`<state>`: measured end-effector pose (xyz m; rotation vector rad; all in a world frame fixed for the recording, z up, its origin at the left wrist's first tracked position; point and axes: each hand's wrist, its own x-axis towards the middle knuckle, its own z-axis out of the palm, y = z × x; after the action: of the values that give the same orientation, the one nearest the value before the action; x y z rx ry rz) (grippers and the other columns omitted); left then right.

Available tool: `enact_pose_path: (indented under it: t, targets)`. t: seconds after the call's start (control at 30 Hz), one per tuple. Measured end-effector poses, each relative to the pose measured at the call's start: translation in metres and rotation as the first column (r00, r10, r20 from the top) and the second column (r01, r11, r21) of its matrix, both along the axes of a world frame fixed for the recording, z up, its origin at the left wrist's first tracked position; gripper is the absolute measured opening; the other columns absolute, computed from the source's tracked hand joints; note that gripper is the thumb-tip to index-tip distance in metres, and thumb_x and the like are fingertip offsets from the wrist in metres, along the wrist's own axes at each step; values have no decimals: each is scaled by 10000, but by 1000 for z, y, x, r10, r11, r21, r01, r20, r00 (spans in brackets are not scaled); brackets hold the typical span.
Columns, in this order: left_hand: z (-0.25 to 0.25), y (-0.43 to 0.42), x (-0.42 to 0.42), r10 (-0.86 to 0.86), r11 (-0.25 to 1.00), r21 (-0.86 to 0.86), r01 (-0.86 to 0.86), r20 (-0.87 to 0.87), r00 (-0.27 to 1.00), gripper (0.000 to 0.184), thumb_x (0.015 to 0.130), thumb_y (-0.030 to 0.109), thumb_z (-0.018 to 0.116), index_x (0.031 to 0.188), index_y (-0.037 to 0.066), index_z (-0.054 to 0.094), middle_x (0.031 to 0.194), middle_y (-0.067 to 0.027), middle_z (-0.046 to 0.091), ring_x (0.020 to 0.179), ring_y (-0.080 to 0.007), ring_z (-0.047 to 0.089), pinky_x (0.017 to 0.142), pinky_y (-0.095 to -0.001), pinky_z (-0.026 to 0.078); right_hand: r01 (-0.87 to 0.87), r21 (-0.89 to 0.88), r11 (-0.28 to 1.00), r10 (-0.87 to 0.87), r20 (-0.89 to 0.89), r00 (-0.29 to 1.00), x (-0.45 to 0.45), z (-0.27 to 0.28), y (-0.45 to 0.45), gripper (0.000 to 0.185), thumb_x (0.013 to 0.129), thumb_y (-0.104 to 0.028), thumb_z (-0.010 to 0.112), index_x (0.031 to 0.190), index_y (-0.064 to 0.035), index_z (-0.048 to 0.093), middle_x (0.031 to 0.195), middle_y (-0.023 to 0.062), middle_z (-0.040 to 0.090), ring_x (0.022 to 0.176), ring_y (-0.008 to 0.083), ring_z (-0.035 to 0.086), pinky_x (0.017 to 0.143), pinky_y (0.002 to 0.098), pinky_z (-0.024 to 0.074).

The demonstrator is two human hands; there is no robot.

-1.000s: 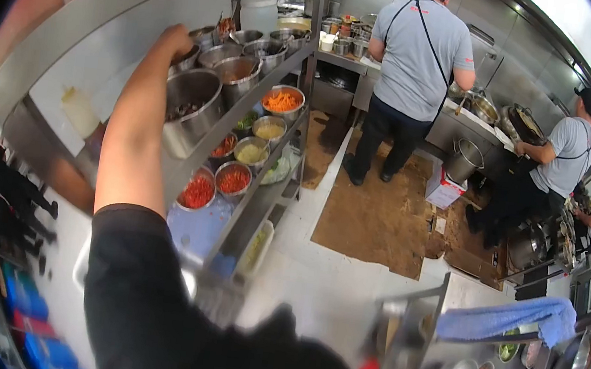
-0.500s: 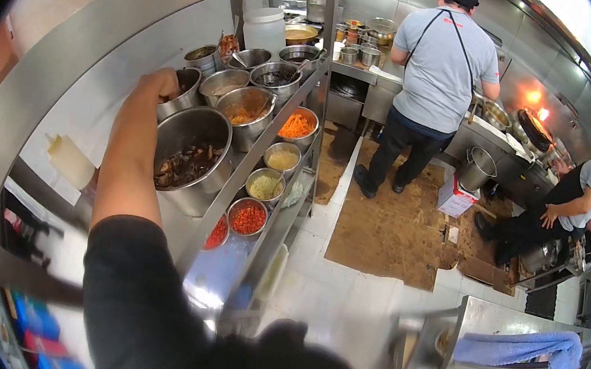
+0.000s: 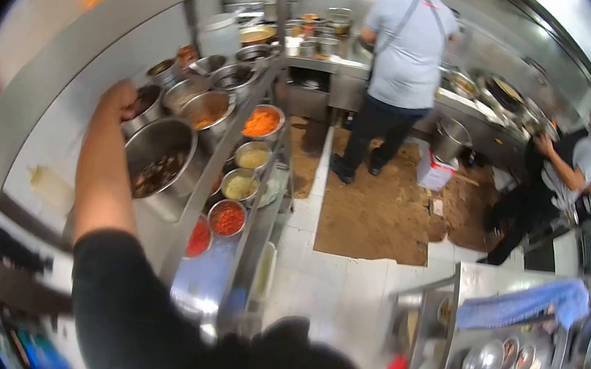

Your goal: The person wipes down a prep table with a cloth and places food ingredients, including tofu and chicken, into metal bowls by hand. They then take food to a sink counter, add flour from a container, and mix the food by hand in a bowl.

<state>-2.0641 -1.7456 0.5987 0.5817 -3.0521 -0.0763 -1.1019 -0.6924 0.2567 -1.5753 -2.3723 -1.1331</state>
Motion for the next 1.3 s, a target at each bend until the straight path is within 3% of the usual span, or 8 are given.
enact_pose_path:
  t: [0.03,0.1,0.27,0.9,1.07,1.13,1.17,1.3]
  targets:
    - [-9,-2,1,116,891,446,-84,-44,992,59,663,-18,635,667,37,614,589,-94,482,470,-186,468,421,-385,386,-77,21,997,72,169,983,-4,-4,1,215,796,-321,675,858,-120,723,797,56,714,621,226,678,505,369,521]
    - [-21,-6,-1,-185,936,-292,194,59,981,453,860,394,543,983,-12,701,977,-215,709,879,-366,679,793,-473,508,32,-480,877,-440,-775,453,-15,2,-17,486,944,-446,546,922,14,701,829,208,692,761,367,648,688,487,499]
    - [-53,-39,-52,-186,798,560,221,-119,975,273,883,94,515,959,-114,673,810,-157,656,681,-247,567,613,-470,452,71,-298,952,-293,-818,495,-27,35,-72,466,861,-370,546,842,82,656,786,261,664,729,366,625,683,484,469]
    - [26,89,-48,-264,945,127,301,-244,933,305,843,325,596,868,44,713,877,-127,697,783,-326,671,677,-464,523,-215,-443,871,-490,-817,-302,-55,86,-135,128,793,-151,568,866,-47,584,755,64,542,625,192,567,493,351,539]
    - [62,215,-4,-463,662,146,736,-692,554,337,837,360,597,877,55,735,927,-136,733,830,-352,710,731,-470,548,-380,-404,832,-516,-814,-266,-24,86,-144,176,772,-135,585,894,-8,596,793,104,594,644,214,601,517,375,548]
    - [37,236,-22,-489,723,290,627,-426,761,447,994,295,552,1307,-24,562,1181,-145,636,1126,-250,593,983,-345,472,-455,-430,780,-564,-798,-211,-14,93,-159,163,773,-135,598,875,-7,600,774,93,596,625,197,590,516,357,526]
    - [-1,311,55,-397,279,476,834,-734,551,336,965,293,609,1169,29,649,926,-28,634,763,-102,553,633,-270,443,-500,-452,739,-597,-783,-173,-8,94,-167,148,776,-134,606,859,-11,605,753,80,594,613,183,582,510,340,507]
    - [-42,597,505,-844,38,492,870,-450,291,234,841,87,675,1063,17,702,969,-36,673,833,-124,605,761,-271,495,-646,-473,600,-694,-709,-125,10,81,-200,146,820,-137,654,811,5,622,693,77,605,575,176,597,504,341,515]
